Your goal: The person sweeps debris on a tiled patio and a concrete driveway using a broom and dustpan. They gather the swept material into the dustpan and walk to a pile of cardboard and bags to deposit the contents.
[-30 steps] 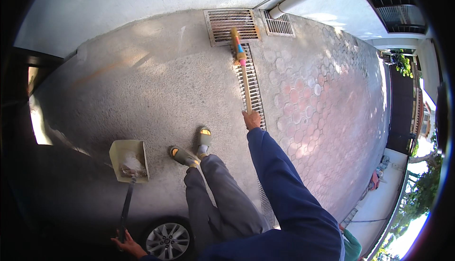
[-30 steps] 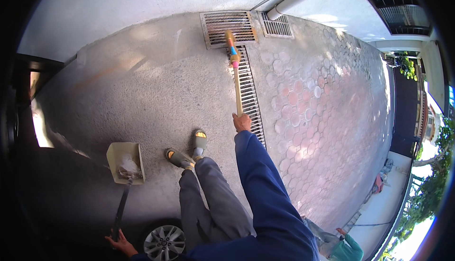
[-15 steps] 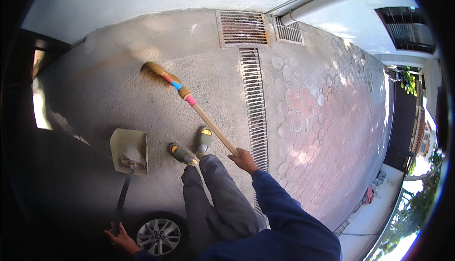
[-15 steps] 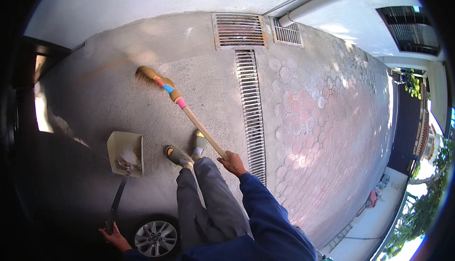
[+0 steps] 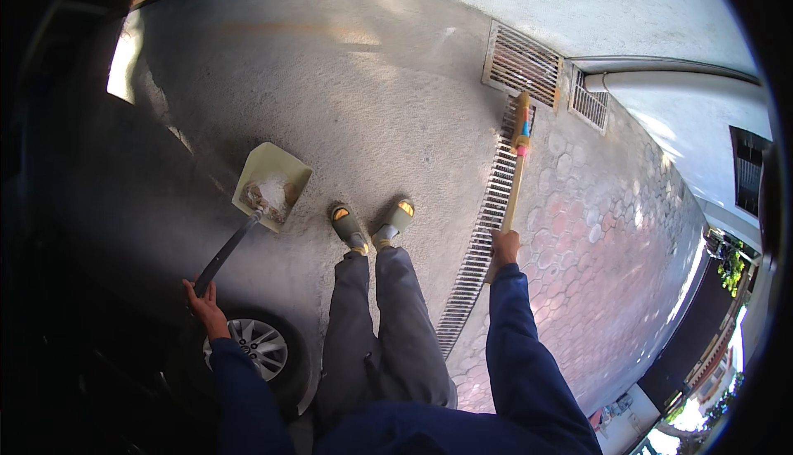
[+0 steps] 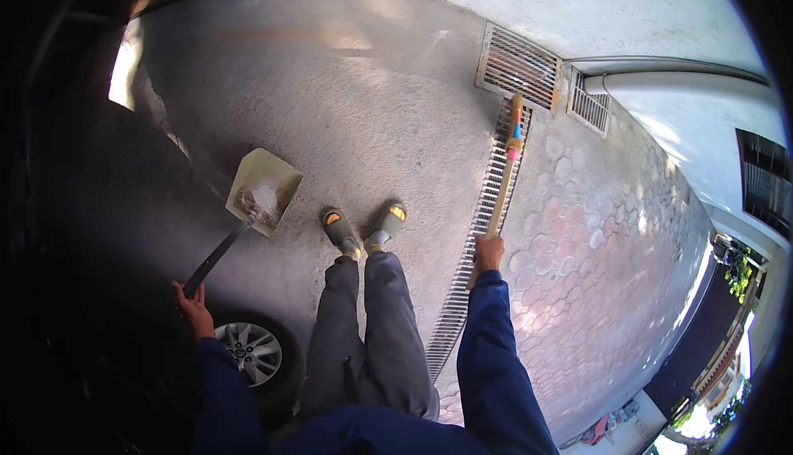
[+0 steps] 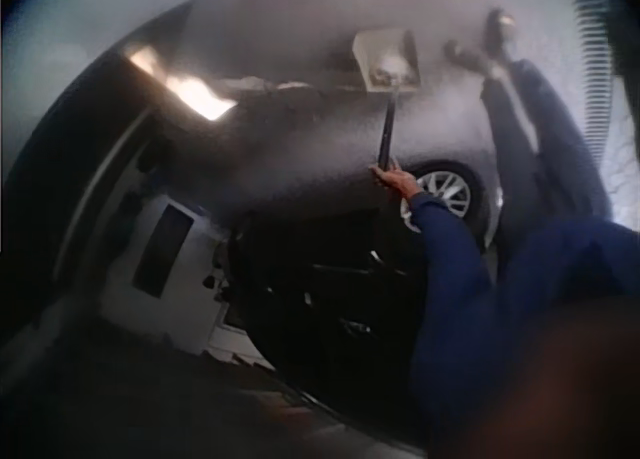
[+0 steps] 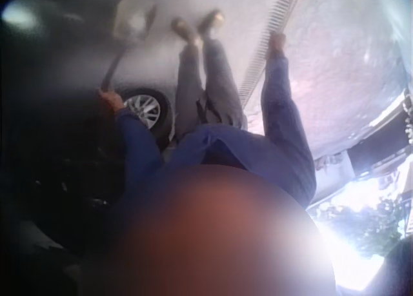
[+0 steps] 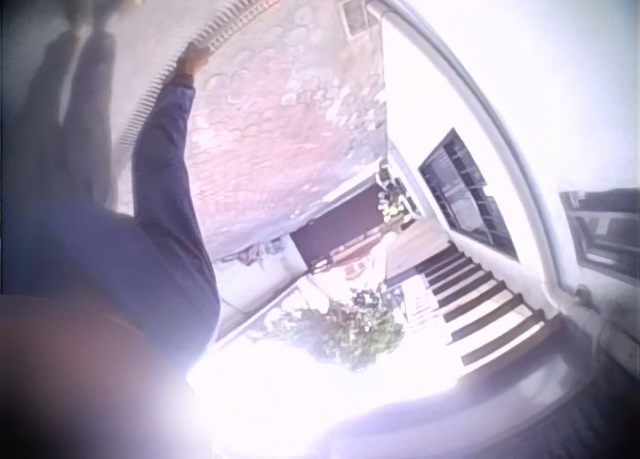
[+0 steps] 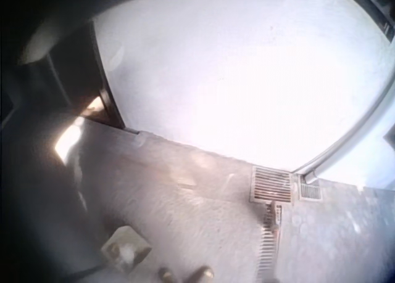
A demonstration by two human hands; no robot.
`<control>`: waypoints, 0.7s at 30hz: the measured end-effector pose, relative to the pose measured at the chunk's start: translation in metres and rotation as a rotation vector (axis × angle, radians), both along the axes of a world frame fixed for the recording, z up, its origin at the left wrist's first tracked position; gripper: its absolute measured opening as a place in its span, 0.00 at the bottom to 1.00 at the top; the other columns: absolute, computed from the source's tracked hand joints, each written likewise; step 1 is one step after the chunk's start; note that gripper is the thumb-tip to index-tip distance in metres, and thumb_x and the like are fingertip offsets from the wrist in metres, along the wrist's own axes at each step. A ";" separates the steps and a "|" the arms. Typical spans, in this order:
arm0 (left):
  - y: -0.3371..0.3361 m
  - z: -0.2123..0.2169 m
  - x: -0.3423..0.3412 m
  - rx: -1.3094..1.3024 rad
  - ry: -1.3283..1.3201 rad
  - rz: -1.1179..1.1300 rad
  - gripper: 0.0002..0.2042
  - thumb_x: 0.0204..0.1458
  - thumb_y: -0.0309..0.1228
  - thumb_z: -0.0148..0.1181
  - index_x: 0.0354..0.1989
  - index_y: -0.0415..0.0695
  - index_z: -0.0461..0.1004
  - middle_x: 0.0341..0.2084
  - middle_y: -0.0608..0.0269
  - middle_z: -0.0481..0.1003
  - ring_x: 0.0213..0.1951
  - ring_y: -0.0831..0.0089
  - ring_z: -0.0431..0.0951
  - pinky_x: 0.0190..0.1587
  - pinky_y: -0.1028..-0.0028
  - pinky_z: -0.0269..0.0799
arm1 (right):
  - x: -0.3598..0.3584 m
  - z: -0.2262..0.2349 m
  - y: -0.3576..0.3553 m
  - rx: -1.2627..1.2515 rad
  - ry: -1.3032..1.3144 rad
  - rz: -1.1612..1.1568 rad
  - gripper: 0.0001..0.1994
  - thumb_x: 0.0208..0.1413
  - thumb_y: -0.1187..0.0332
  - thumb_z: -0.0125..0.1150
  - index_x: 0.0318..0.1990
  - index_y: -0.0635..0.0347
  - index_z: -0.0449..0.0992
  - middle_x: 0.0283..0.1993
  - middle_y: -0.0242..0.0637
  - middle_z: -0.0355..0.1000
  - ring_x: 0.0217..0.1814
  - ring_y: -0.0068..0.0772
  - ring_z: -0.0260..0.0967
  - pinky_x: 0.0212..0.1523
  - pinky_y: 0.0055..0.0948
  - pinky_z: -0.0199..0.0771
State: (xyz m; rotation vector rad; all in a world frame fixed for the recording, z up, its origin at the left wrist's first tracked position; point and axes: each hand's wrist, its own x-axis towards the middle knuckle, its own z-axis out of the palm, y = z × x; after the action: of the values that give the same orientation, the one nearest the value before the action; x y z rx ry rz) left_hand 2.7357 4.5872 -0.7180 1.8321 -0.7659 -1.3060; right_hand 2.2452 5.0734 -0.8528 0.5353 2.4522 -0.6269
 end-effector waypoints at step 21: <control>0.012 -0.078 -0.080 -0.030 -0.230 -0.286 0.17 0.53 0.44 0.62 0.42 0.45 0.72 0.37 0.64 0.71 0.41 0.70 0.72 0.51 0.64 0.69 | 0.205 0.134 -0.163 -0.606 -1.023 0.261 0.16 0.54 0.60 0.64 0.25 0.60 0.65 0.15 0.26 0.59 0.11 0.19 0.56 0.09 0.24 0.59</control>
State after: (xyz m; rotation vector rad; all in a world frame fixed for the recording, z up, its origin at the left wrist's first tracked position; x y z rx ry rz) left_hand 2.6561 4.5994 -0.7960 1.9213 -1.2011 -1.2616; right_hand 2.4504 4.9102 -0.7186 0.1869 1.2561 -0.7029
